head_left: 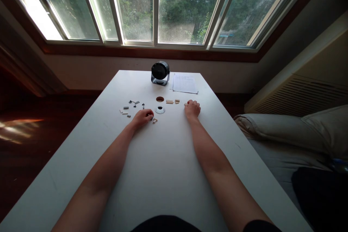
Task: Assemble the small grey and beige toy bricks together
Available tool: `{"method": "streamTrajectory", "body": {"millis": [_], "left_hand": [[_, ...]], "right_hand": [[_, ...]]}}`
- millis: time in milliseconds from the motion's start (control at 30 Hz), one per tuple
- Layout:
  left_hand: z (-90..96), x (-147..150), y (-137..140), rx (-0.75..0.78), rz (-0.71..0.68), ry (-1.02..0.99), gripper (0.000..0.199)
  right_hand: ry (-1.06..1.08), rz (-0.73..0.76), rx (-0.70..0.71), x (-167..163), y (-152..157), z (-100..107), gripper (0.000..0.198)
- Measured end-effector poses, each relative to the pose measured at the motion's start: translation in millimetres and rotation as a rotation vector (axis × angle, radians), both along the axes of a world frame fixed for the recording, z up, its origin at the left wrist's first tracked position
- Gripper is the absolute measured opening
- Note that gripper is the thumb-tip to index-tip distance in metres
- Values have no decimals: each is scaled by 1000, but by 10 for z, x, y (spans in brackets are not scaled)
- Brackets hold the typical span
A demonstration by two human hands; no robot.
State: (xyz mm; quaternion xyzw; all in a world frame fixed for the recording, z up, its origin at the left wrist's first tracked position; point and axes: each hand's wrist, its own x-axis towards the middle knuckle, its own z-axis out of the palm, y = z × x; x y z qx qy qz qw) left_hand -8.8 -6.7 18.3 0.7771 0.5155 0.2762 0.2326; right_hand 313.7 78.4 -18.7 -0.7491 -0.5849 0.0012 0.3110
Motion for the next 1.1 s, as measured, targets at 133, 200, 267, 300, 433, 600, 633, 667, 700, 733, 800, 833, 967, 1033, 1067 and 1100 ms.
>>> {"method": "streamTrajectory", "body": {"millis": [133,200,267,300,433,600,633,667,700,733,800,833,967,1033,1067,1100], "left_hand": [[40,-27,-5,17,-92,19,24],[42,-46,0,-10,-126,-12,28],[19,-69,15,-73,-122,-79,33],[-2,-83,28,-107,-108,-126,35],[-116,-143,119,-126,-40,-347,39],[-226,-200,240,-68,41,-473,33],[-236,-205,252,-61,54,-469,33],[-244,-207,260,-53,66,-459,32],[-247,-206,263,-44,81,-444,32],[-248,-203,263,-36,98,-425,32],[-241,-191,253,-25,130,-384,31],[-234,-183,245,-21,142,-366,30],[-196,-149,208,-14,165,-305,28],[-183,-143,196,-15,188,-286,27],[-180,-144,193,-13,205,-279,26],[-181,-147,192,-7,225,-274,26]], "right_hand": [[20,20,49,14,-12,-54,27],[21,30,72,-15,-22,-36,31],[19,59,101,-74,-31,2,32],[15,83,115,-118,-36,25,30],[-15,294,142,-401,-107,123,21],[-51,869,99,-921,-407,229,19],[-73,926,100,-1026,-486,247,18],[-94,984,104,-1124,-562,263,16],[-105,1025,118,-1211,-633,277,15],[-114,1060,130,-1283,-694,289,18],[-158,1148,120,-1377,-780,304,24],[-177,1170,108,-1400,-804,308,25],[-204,1167,73,-1406,-824,299,24],[-201,1170,89,-1408,-826,287,28],[-201,1180,100,-1414,-831,281,29],[-204,1194,109,-1422,-837,277,29]]}}
